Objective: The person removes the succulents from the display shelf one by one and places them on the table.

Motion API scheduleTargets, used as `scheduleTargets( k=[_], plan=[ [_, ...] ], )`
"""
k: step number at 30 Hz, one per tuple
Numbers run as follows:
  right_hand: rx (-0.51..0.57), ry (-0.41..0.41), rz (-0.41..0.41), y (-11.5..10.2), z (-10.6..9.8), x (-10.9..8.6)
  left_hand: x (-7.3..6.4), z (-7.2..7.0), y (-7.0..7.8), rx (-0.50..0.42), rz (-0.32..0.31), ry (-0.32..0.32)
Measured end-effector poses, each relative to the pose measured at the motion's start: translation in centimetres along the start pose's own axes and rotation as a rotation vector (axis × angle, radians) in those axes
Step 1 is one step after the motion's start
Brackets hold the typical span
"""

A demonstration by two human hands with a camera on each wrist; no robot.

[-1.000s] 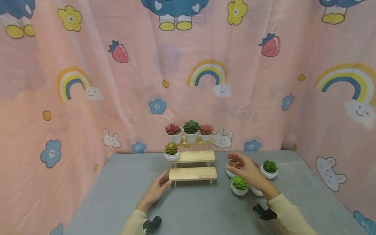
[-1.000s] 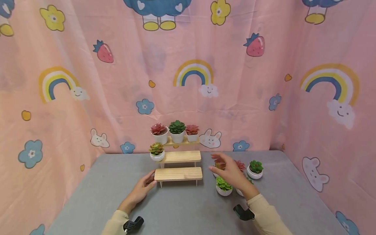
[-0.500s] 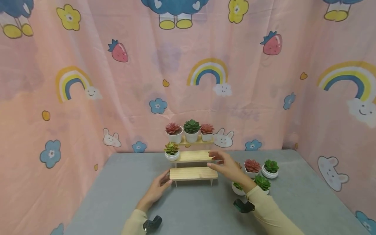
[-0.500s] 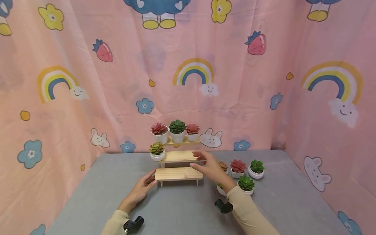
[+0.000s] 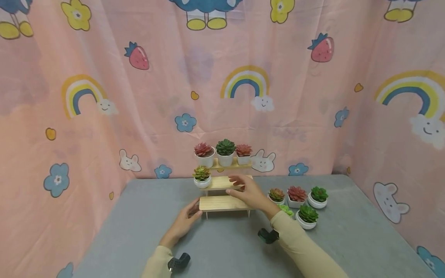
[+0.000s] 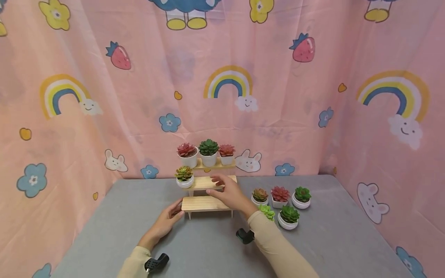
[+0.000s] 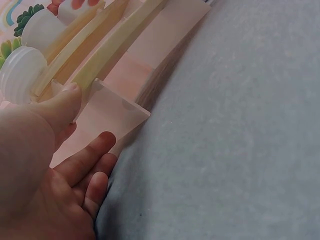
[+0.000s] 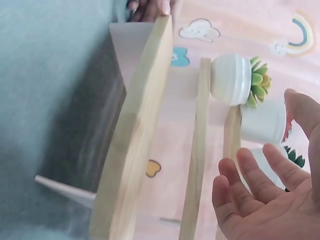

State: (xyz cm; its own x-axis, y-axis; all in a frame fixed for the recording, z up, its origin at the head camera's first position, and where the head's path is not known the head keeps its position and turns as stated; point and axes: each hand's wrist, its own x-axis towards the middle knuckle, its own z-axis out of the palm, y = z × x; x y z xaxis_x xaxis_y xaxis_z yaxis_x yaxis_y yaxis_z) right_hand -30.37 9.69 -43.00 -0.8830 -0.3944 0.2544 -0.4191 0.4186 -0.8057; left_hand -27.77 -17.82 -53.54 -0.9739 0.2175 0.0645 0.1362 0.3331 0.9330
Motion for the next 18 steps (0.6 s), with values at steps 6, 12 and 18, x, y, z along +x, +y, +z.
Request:
scheduleTargets(
  k=[6, 12, 18],
  plan=[
    [0.059, 0.005, -0.003, -1.2, 1.2, 1.2, 0.0, 0.0, 0.0, -0.007, -0.017, 0.002],
    [0.089, 0.035, 0.014, -2.2, 2.9, 2.2, 0.0, -0.1, -0.2, -0.004, -0.008, -0.009],
    [0.125, 0.058, 0.041, -2.5, 4.4, 3.3, 0.0, 0.0, -0.1, -0.006, 0.010, -0.018]
  ],
)
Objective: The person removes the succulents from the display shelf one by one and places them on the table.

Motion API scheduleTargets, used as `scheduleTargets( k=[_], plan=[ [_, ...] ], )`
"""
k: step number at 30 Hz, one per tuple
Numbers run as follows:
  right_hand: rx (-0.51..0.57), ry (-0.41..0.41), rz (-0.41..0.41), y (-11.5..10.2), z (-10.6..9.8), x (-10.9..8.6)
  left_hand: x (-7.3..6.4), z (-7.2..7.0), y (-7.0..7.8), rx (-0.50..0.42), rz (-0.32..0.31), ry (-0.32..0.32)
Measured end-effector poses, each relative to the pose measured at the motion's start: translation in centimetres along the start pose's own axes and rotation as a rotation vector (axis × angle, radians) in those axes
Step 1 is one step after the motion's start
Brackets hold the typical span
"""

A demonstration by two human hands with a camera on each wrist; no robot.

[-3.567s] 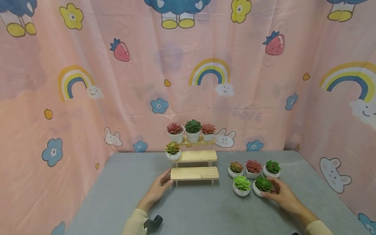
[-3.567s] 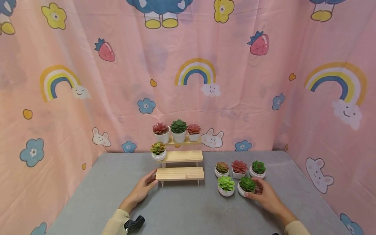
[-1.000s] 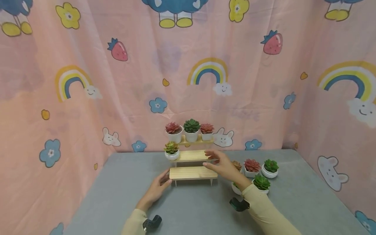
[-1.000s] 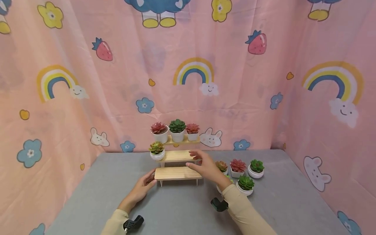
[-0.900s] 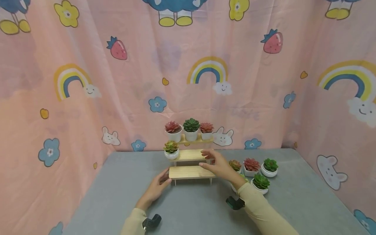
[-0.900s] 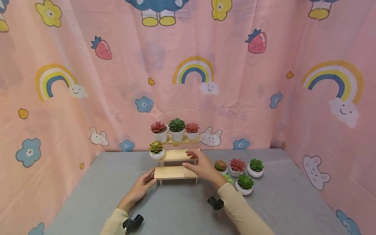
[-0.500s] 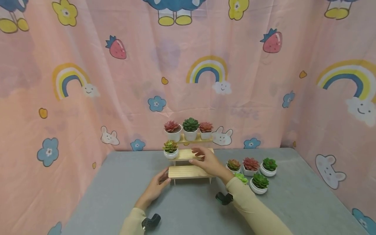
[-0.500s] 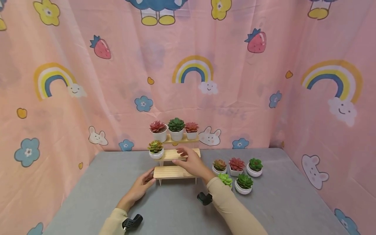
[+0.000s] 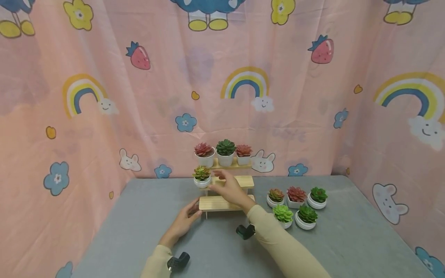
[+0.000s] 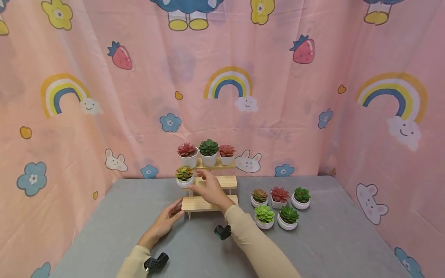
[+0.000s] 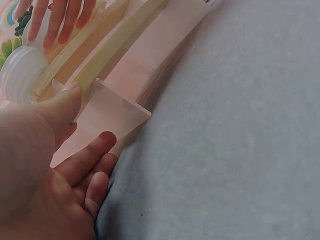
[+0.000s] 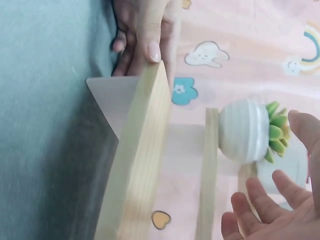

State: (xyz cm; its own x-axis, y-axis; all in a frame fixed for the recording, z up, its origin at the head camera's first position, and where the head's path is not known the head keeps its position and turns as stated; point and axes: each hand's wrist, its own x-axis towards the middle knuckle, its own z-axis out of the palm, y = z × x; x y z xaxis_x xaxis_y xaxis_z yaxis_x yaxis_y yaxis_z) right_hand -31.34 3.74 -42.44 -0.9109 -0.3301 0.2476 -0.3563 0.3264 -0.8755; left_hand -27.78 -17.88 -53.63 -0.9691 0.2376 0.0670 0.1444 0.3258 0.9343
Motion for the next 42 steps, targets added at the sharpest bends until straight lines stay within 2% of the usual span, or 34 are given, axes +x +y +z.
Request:
scheduleTargets(
  k=[7, 13, 25, 33, 42],
  plan=[
    [0.007, 0.007, 0.087, 0.3, 1.7, 1.2, 0.1, -0.1, 0.0, -0.006, -0.001, -0.005],
    [-0.077, 0.047, 0.124, 0.1, 2.6, 2.0, 0.0, -0.2, 0.0, -0.003, -0.001, -0.007],
    [-0.142, 0.053, 0.118, 0.0, 2.8, 2.5, -0.1, 0.0, 0.0, 0.011, 0.021, 0.007],
    [-0.144, 0.026, 0.121, -0.1, 2.7, 2.7, 0.1, -0.1, -0.2, -0.001, -0.006, 0.010],
    [-0.113, 0.001, 0.118, -0.2, 2.5, 2.7, 0.1, -0.1, -0.1, 0.008, -0.002, 0.006]
  ],
)
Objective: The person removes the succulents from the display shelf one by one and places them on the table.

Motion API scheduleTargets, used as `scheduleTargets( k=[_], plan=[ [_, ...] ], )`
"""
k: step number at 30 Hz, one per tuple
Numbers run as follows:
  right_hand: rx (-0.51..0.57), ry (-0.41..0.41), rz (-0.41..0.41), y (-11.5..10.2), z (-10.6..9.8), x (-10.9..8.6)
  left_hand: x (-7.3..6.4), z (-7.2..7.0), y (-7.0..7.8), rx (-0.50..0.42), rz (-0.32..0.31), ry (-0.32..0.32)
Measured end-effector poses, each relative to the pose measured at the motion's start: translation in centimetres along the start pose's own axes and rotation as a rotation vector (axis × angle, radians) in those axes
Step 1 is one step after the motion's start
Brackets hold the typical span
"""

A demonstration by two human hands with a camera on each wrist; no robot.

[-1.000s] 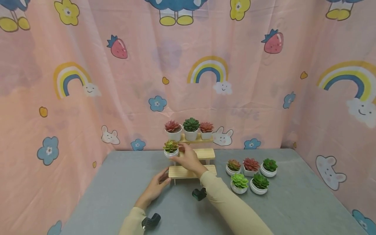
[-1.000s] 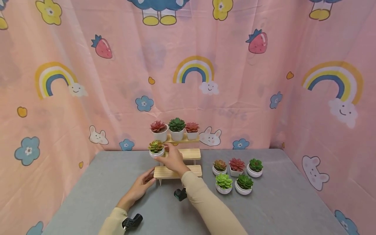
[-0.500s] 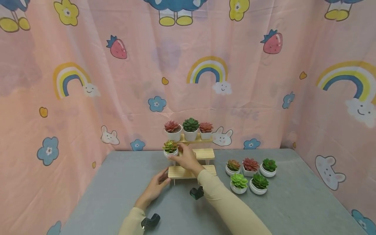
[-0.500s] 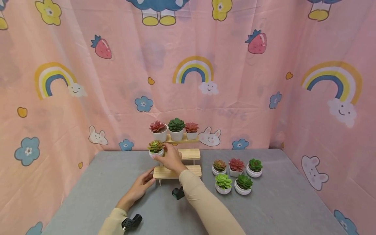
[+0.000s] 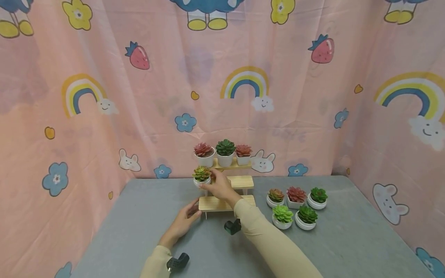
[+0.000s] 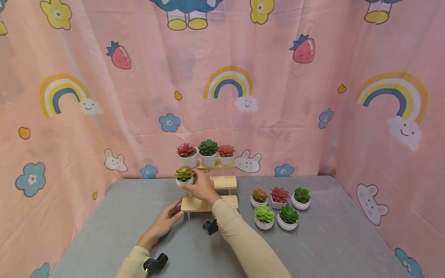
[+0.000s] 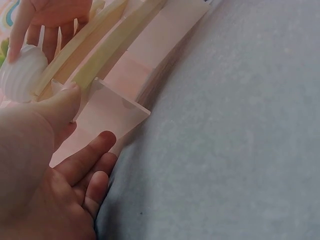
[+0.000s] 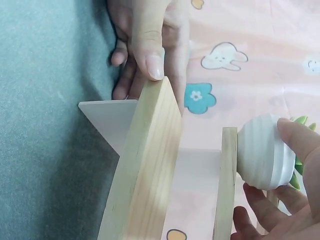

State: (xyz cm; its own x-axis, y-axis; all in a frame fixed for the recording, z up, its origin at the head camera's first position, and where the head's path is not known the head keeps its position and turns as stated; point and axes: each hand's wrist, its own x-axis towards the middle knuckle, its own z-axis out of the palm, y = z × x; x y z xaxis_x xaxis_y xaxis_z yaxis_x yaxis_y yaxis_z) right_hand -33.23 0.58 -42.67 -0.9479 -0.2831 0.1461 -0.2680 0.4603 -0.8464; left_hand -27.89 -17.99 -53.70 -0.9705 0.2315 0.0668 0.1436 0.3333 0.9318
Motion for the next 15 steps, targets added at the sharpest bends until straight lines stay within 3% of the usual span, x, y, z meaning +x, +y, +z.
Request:
scheduleTargets(
  k=[8, 15],
  plan=[
    [0.030, 0.004, 0.015, 0.31, -0.22, -0.12, -0.08, 0.10, 0.27, -0.001, 0.015, -0.002],
    [0.093, 0.008, 0.004, 0.41, -0.43, -0.51, -0.23, 0.21, 0.54, -0.005, -0.013, 0.007]
  ],
)
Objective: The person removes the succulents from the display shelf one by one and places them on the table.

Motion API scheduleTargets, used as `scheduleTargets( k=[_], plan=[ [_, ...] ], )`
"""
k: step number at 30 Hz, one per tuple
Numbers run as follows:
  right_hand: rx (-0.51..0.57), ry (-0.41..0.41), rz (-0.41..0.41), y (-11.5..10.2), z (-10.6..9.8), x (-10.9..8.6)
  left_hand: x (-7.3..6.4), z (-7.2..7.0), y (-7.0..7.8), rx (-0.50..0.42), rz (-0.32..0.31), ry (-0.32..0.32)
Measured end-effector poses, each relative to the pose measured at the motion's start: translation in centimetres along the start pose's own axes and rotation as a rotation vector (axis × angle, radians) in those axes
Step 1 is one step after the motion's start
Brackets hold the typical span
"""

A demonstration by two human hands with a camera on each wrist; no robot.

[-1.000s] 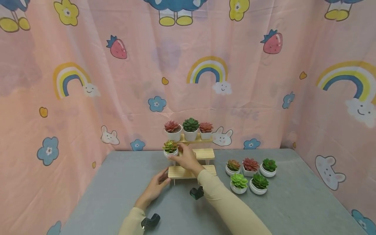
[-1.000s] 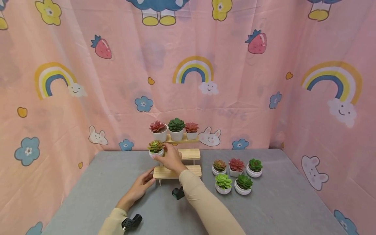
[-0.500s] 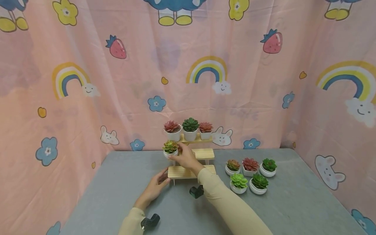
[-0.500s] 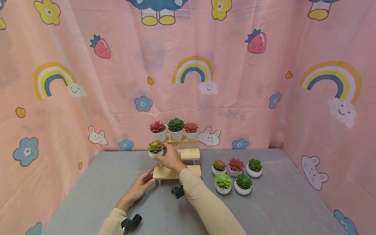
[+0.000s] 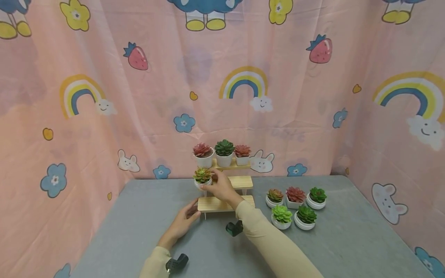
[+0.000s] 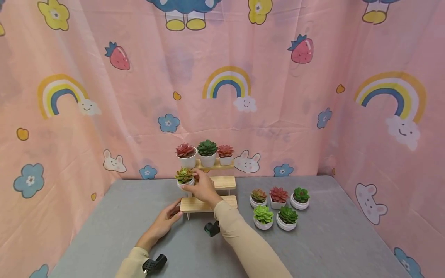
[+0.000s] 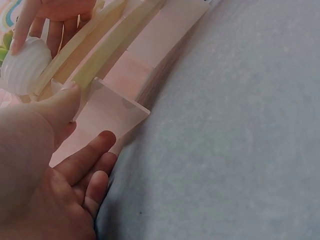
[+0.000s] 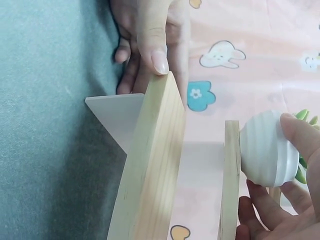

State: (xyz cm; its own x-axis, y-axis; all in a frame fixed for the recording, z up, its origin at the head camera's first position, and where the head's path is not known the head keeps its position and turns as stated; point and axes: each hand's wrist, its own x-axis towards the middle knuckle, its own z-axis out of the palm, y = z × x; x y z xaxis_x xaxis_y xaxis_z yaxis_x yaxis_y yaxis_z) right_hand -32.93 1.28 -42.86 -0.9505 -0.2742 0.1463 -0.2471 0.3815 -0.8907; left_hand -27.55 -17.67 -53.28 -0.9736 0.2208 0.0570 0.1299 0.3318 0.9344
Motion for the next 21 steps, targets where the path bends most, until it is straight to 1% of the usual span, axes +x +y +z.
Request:
scheduleTargets(
  k=[6, 7, 10, 13, 16, 21],
  plan=[
    [0.030, -0.008, 0.001, 0.3, -0.2, -0.2, 0.0, 0.0, -0.1, -0.004, -0.001, 0.002],
    [0.035, -0.008, 0.002, 0.3, -0.3, -0.3, 0.0, 0.0, -0.1, 0.003, 0.008, 0.001],
    [0.039, 0.004, 0.001, 0.3, -0.7, -0.8, 0.0, 0.0, -0.2, 0.009, 0.014, 0.005],
    [0.042, 0.026, -0.019, 0.4, -1.1, -1.4, 0.1, 0.1, -0.3, 0.019, 0.022, 0.013],
    [0.037, 0.047, -0.041, 0.5, -1.8, -2.2, 0.0, 0.1, -0.2, 0.009, 0.003, 0.025],
    [0.012, 0.060, -0.052, 0.4, -3.1, -3.6, -0.1, 0.3, 0.0, -0.002, -0.015, 0.045]
  ],
)
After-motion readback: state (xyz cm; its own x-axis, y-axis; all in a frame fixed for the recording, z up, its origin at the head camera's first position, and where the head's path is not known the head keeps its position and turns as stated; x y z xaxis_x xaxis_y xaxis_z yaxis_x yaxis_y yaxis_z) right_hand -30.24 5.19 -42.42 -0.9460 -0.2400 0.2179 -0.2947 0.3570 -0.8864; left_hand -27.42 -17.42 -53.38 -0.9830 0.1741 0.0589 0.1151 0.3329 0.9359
